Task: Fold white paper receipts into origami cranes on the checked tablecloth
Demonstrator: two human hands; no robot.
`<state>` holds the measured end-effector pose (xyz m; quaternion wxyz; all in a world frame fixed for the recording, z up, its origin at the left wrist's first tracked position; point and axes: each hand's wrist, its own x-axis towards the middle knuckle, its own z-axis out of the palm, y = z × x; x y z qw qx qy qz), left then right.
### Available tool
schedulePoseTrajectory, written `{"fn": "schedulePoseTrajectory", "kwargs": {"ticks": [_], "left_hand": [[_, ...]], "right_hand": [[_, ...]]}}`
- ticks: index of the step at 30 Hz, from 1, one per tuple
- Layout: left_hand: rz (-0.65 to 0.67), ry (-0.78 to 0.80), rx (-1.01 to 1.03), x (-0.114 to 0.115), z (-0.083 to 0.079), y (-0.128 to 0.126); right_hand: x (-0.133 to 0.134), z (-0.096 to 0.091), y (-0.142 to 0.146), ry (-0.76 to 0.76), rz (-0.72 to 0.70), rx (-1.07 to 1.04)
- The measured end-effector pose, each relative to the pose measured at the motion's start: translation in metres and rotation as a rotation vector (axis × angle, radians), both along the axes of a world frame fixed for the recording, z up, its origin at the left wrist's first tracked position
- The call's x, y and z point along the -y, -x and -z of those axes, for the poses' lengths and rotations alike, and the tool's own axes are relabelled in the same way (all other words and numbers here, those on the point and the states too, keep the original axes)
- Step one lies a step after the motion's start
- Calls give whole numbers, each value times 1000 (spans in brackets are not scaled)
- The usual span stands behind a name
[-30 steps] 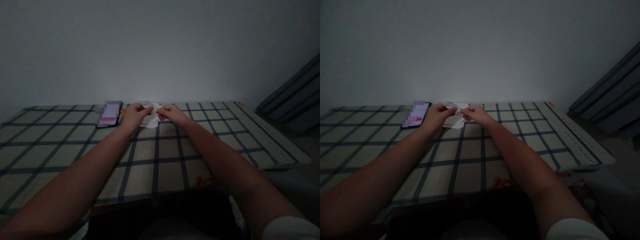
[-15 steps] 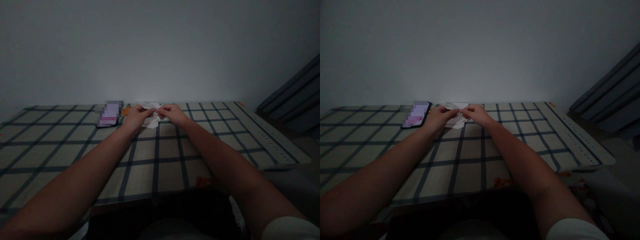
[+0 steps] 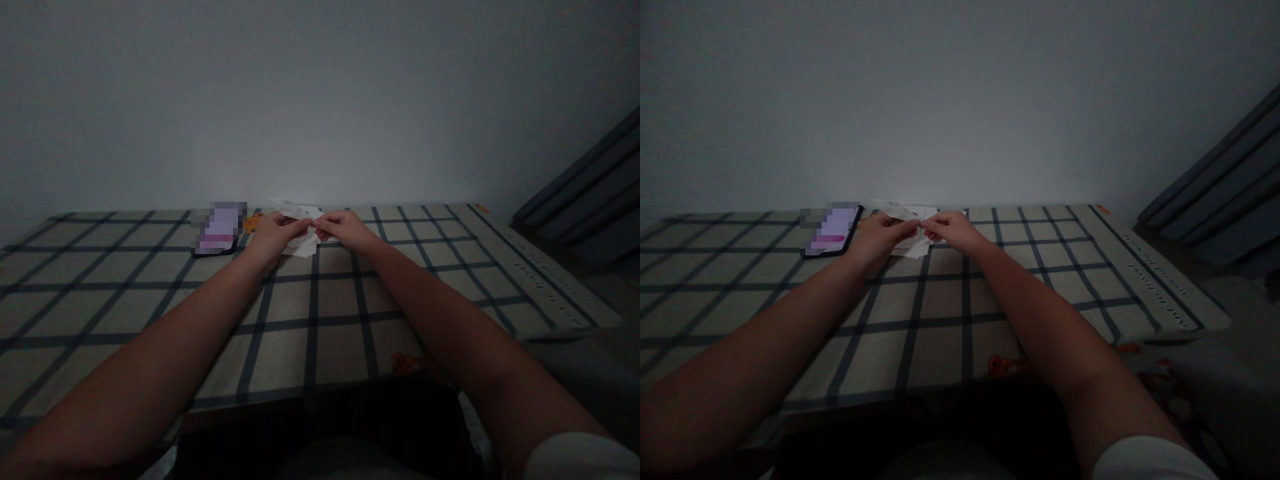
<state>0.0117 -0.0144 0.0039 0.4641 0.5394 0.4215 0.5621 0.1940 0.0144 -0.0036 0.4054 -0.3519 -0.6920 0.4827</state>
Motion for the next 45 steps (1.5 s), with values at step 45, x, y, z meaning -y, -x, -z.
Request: {"fn": "schedulePoseTrajectory", "kwargs": {"ticks": [45], "left_hand": [[-25, 37, -31, -3, 1, 5]], "right_hand": [[6, -3, 5, -7, -62, -36]]}}
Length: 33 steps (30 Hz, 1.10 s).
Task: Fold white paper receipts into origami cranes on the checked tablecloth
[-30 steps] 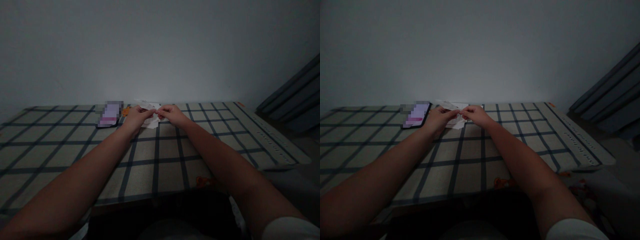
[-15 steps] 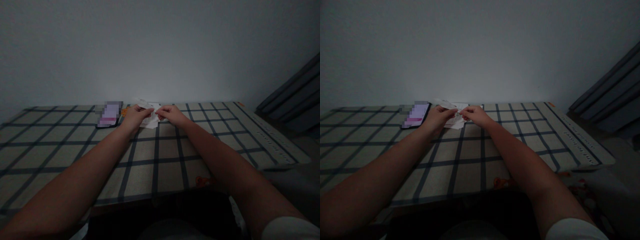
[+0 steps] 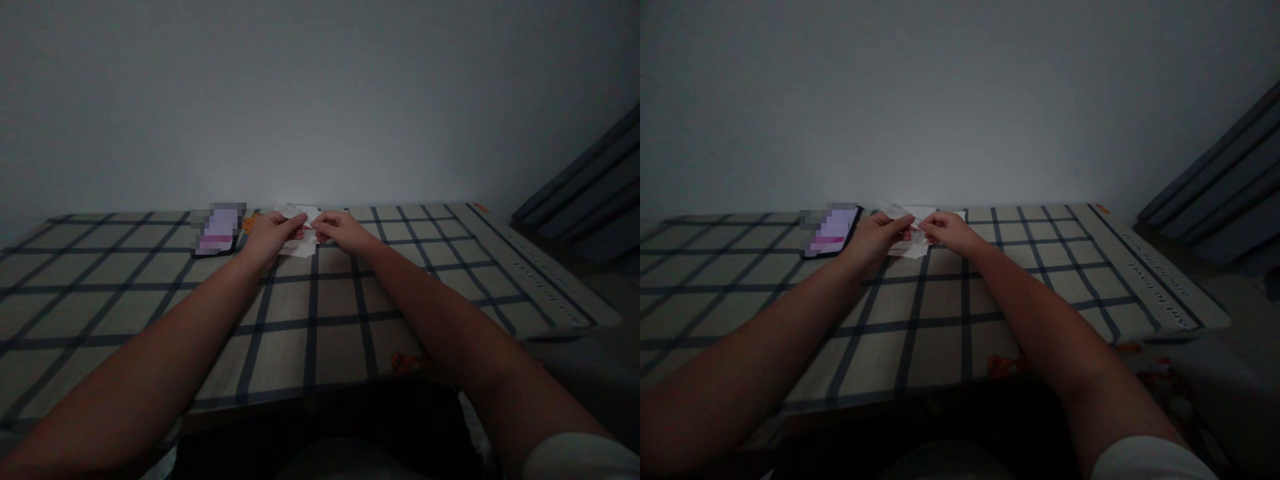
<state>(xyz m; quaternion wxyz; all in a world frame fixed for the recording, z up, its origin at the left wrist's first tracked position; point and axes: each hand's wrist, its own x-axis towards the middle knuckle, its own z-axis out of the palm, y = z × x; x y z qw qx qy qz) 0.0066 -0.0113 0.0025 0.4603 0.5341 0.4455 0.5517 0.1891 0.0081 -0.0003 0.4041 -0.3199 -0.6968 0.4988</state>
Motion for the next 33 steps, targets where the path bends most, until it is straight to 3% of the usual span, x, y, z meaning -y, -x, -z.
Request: {"fn": "schedulePoseTrajectory", "kwargs": {"ticks": [5, 11, 22, 33], "left_hand": [[-58, -34, -35, -1, 3, 0], [-78, -62, -115, -2, 6, 4], [-99, -33, 154, -2, 2, -4], [-82, -72, 137, -1, 1, -2]], "right_hand": [[-1, 0, 1, -59, 34, 86], [-2, 3, 1, -34, -23, 93], [-3, 2, -1, -112, -28, 130], [-1, 1, 0, -94, -34, 144]]}}
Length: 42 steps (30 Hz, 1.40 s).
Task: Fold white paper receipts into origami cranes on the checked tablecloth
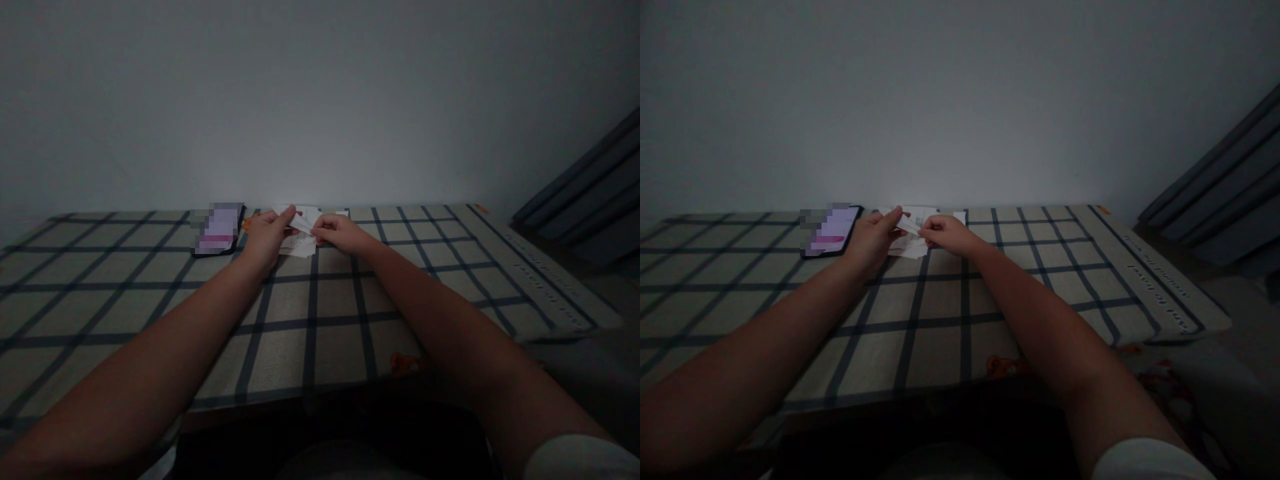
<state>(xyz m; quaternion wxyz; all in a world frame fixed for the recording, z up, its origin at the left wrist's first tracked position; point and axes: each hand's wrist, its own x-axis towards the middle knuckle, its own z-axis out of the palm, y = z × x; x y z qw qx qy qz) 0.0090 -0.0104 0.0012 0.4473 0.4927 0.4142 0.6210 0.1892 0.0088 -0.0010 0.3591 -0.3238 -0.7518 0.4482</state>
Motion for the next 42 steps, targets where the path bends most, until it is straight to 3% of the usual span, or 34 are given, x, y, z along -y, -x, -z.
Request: {"fn": "schedulePoseTrajectory", "kwargs": {"ticks": [6, 10, 17, 28, 36, 42], "left_hand": [[2, -10, -208, 2, -1, 4], [-21, -13, -352, 6, -5, 2], [73, 5, -203, 3, -4, -1], [168, 43, -191, 8, -8, -1], [53, 5, -180, 4, -4, -1], [5, -22, -224, 9, -7, -1]], "right_hand": [[3, 0, 1, -22, -56, 15], [2, -1, 2, -63, 4, -14], [-5, 0, 0, -62, 178, -120], [-5, 0, -1, -59, 117, -245], [-5, -1, 0, 80, 127, -244], [-10, 4, 1, 66, 105, -256]]}}
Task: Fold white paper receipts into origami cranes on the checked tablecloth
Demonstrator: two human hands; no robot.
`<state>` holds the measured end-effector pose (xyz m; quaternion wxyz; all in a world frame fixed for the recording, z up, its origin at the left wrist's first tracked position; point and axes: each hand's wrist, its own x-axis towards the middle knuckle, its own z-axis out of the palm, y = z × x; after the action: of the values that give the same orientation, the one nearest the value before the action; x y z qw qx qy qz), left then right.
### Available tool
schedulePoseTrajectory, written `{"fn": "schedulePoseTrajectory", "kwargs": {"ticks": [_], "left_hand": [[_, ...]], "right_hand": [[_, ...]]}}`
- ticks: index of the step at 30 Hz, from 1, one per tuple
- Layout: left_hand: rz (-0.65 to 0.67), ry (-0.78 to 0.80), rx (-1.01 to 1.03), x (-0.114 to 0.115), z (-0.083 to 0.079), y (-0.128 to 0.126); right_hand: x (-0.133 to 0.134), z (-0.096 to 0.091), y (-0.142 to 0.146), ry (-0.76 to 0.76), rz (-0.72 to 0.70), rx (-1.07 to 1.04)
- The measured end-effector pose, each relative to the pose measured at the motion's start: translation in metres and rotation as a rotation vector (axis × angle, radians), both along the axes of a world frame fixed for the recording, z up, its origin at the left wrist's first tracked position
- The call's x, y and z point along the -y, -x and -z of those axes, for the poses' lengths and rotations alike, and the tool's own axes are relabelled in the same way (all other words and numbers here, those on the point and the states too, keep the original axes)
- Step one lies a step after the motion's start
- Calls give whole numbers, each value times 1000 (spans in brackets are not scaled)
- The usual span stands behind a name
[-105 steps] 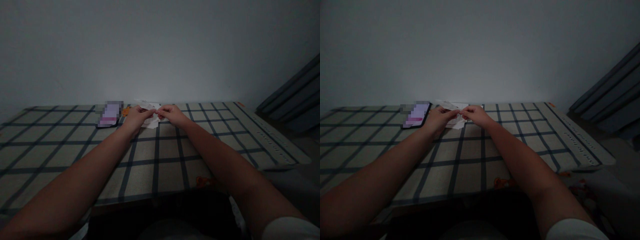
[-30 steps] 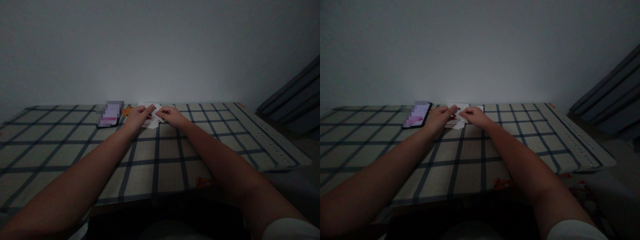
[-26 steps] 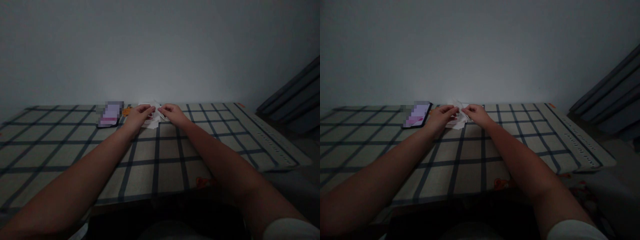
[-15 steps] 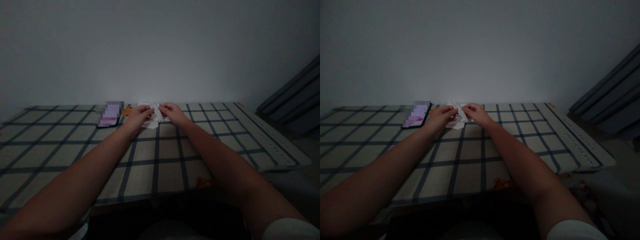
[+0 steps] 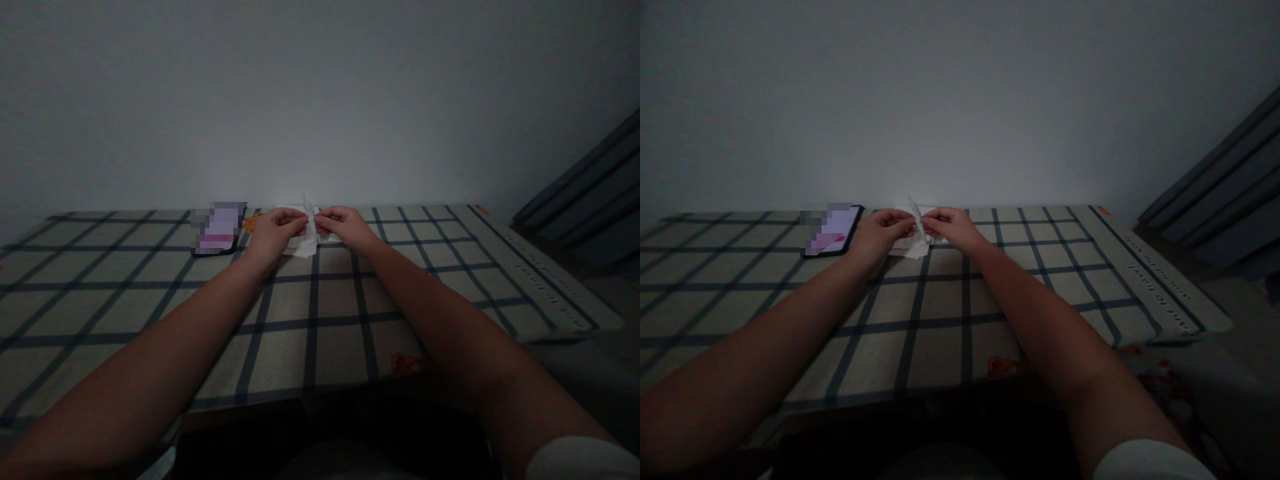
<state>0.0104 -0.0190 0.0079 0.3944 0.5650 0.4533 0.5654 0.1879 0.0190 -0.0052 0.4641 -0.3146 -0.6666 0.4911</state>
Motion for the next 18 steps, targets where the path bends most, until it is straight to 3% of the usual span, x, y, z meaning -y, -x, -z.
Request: {"fn": "schedulePoseTrajectory", "kwargs": {"ticks": [7, 13, 18], "left_hand": [[-42, -73, -136, 2, 2, 1], [6, -206, -283, 3, 5, 2], [-70, -299, -365, 3, 2, 2]], "right_hand": [[1, -1, -1, -62, 34, 0], [4, -5, -2, -110, 100, 54], [7, -7, -4, -218, 105, 136]]}}
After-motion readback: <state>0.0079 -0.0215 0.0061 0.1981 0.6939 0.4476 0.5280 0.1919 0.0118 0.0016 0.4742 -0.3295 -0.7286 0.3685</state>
